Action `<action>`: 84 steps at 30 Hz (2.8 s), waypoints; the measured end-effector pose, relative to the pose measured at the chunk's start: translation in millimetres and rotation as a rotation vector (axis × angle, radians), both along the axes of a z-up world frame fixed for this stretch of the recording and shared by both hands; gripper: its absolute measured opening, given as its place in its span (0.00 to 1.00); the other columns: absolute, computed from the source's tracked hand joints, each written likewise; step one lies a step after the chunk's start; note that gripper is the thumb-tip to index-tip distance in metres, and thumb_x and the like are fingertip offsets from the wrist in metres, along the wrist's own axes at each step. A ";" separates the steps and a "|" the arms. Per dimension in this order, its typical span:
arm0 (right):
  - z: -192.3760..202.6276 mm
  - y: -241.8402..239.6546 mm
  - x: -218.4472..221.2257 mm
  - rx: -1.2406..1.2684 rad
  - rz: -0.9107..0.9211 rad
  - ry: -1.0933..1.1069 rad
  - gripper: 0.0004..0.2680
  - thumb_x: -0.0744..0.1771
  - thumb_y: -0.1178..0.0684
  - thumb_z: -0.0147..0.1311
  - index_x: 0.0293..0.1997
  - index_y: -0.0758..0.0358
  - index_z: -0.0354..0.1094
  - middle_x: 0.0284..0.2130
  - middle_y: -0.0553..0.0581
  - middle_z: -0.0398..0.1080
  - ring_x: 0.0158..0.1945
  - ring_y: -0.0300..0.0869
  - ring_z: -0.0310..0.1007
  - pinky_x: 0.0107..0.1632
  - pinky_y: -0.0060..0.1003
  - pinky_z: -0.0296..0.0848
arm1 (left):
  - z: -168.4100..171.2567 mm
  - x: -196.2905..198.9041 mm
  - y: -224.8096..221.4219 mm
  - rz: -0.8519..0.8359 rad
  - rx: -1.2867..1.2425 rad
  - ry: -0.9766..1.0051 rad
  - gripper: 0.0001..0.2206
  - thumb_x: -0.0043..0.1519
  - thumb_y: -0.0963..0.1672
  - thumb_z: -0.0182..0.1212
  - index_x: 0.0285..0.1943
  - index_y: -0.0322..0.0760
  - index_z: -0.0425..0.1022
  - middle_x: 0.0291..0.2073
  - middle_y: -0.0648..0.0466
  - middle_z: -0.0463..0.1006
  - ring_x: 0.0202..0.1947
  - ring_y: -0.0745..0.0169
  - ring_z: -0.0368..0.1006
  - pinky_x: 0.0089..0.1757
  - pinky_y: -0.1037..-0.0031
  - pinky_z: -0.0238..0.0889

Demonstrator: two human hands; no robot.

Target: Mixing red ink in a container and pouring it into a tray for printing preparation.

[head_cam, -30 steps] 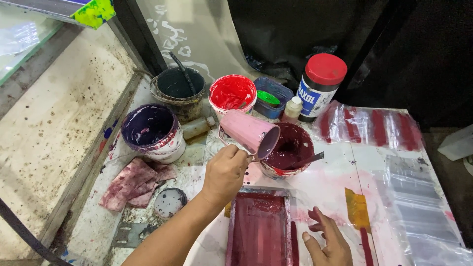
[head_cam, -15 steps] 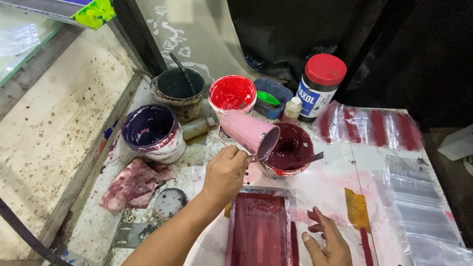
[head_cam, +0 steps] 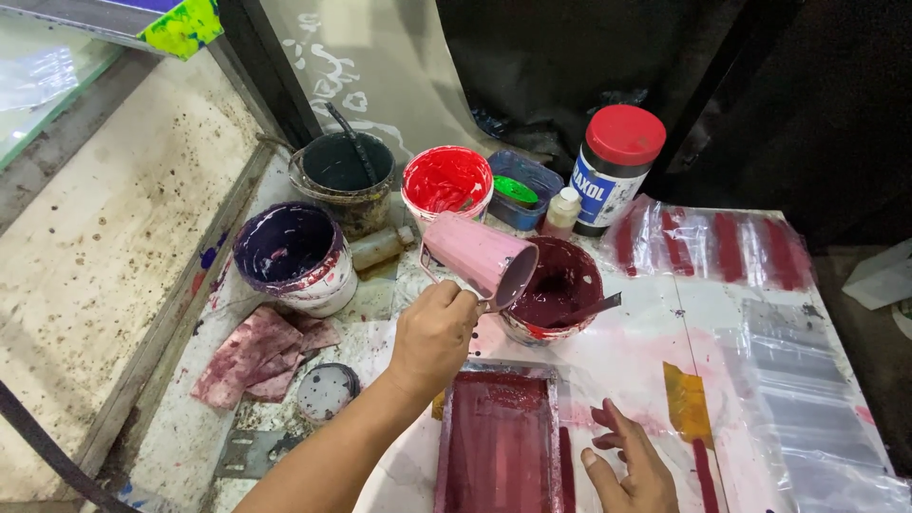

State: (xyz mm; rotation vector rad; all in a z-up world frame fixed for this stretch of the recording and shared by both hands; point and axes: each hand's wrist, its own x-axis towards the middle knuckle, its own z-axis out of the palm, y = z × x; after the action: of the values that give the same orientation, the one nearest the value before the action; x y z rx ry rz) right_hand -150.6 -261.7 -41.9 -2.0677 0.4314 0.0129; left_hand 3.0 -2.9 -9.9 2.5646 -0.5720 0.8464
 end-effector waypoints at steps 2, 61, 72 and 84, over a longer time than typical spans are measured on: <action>-2.7 -0.7 -0.8 -0.002 0.004 -0.012 0.26 0.61 0.49 0.56 0.70 0.42 0.63 0.56 0.42 0.77 0.48 0.38 0.80 0.54 0.40 0.75 | 0.3 -0.1 -0.3 0.001 0.000 -0.013 0.10 0.64 0.41 0.59 0.30 0.38 0.63 0.26 0.53 0.63 0.26 0.50 0.62 0.21 0.57 0.56; 2.3 1.3 150.6 0.214 0.099 -0.084 0.19 0.67 0.59 0.50 0.68 0.56 0.66 0.56 0.60 0.73 0.63 0.52 0.70 0.65 0.51 0.66 | -74.1 25.5 -49.5 0.188 -0.566 0.706 0.15 0.65 0.42 0.53 0.59 0.41 0.79 0.42 0.47 0.77 0.47 0.43 0.78 0.50 0.59 0.70; 37.2 -0.6 82.4 0.163 0.178 -0.513 0.16 0.70 0.47 0.44 0.67 0.54 0.64 0.60 0.53 0.72 0.65 0.45 0.69 0.68 0.42 0.68 | 3.7 -34.3 -61.6 -0.142 -1.785 0.809 0.11 0.68 0.39 0.52 0.58 0.38 0.72 0.53 0.51 0.76 0.36 0.62 0.72 0.34 0.72 0.67; 41.9 12.8 22.4 0.413 0.225 -0.431 0.20 0.65 0.47 0.54 0.66 0.58 0.66 0.59 0.55 0.74 0.62 0.46 0.72 0.64 0.44 0.73 | 41.2 -121.6 -59.1 -0.246 -2.335 1.241 0.40 0.50 0.63 0.53 0.65 0.40 0.73 0.66 0.36 0.73 0.68 0.34 0.65 0.63 0.43 0.59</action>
State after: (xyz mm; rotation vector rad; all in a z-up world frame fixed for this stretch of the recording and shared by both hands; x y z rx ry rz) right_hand -128.3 -248.9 0.0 -1.6401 -0.0695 -0.1908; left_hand -118.7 -61.9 31.3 0.3588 0.4318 -0.3766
